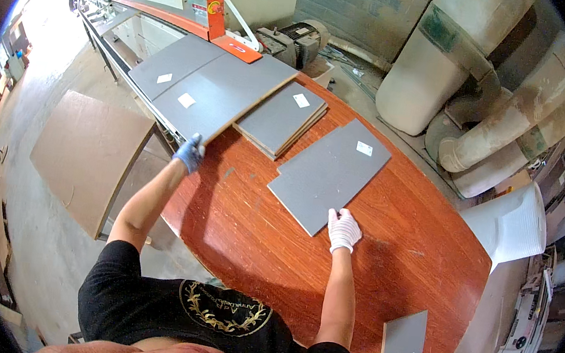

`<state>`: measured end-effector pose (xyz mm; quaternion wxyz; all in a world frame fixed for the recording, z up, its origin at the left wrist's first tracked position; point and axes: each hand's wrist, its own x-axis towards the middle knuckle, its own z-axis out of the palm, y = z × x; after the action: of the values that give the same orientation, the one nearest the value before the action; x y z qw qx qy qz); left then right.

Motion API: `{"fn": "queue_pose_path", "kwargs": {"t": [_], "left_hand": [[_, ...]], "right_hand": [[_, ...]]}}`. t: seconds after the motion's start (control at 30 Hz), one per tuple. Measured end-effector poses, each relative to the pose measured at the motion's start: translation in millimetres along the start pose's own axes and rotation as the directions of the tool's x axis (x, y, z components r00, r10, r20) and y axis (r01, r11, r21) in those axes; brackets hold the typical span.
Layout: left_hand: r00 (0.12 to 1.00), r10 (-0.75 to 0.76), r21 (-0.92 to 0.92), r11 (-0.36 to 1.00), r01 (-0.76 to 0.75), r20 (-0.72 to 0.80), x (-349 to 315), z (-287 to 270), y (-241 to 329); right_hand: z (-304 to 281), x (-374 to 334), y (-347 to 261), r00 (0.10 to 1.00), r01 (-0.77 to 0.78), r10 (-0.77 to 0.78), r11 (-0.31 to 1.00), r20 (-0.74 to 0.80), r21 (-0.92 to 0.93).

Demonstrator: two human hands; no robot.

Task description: The person picks up gray rectangular panels from a workbench and stacks them onto a rolling cart. They then move the cart to a different area and continue stacking additional panels. The person also handles a large cardboard sheet, placing it on the cart before returning to stack more panels.

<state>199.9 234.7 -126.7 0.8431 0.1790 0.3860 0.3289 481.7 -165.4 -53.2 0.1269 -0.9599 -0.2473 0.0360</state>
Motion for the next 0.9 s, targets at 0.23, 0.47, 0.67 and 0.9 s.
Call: {"fn": "queue_pose_path", "kwargs": {"t": [0.23,0.47,0.67,0.9], "left_hand": [[0.954,-0.055,0.092,0.995,0.029,0.294,-145,-6,-79],[0.996,-0.089,0.158,0.983,0.093,-0.03,-312,-186,-114],[0.977,-0.083,0.477,0.862,0.169,-0.197,-413,-273,-148],[0.909,-0.049,0.086,0.992,0.092,-0.414,-419,-270,-158]], "right_hand": [[5,22,-19,0.907,0.337,-0.216,0.886,-0.361,0.318],[15,59,-39,0.914,0.391,-0.298,0.827,-0.276,0.404],[32,33,-143,0.719,0.683,-0.695,0.704,-0.009,0.194],[100,-31,-248,0.769,0.457,-0.638,0.596,0.045,0.66]]}}
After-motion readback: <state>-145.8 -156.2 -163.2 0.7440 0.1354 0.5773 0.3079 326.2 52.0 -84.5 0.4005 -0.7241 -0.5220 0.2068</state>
